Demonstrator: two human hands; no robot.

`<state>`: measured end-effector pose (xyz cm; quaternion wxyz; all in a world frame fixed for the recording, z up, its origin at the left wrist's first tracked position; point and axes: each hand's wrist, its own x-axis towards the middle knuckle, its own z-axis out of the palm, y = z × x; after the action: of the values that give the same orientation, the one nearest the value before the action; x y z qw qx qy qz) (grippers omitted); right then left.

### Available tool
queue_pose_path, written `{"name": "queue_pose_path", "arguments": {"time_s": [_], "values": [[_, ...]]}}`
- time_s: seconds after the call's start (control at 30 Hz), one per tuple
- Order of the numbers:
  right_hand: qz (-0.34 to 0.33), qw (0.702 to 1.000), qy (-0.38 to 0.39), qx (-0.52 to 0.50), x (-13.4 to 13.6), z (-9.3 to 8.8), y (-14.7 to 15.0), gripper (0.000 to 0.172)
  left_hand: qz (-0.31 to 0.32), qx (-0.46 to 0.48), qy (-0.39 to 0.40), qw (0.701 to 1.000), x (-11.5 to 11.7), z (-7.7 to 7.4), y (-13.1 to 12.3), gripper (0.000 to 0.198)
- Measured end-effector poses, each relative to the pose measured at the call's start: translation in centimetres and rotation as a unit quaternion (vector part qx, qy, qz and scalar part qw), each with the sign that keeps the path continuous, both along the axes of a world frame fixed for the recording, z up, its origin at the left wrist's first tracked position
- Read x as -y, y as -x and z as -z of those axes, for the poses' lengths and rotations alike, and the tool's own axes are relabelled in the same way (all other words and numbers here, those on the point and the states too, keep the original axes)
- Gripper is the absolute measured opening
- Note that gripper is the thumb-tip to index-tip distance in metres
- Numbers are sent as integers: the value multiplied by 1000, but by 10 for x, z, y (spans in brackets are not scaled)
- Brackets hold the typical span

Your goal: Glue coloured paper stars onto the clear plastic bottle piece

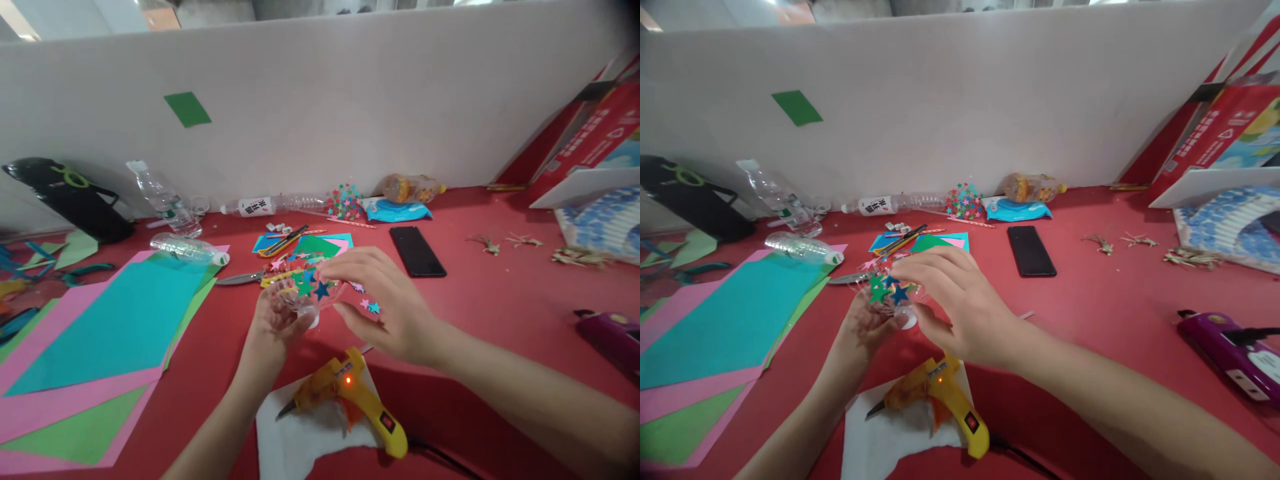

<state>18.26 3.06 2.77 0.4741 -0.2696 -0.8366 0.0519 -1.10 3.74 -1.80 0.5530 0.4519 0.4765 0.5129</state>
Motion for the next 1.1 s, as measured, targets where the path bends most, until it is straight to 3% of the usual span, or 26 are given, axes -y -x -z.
{"name": "queue_pose_path", "arguments": {"time_s": [0.2, 0.5, 1.1], "values": [[52, 999, -1, 14, 1, -1, 1, 31, -1, -4, 1, 1000, 3, 0, -2, 60], [136, 977, -143, 77, -1, 7, 0, 22, -10, 8, -9, 1000, -1, 7, -2, 63], [121, 987, -96, 47, 2, 11, 4, 7, -18, -5, -40, 999, -1, 13, -3, 65]]}}
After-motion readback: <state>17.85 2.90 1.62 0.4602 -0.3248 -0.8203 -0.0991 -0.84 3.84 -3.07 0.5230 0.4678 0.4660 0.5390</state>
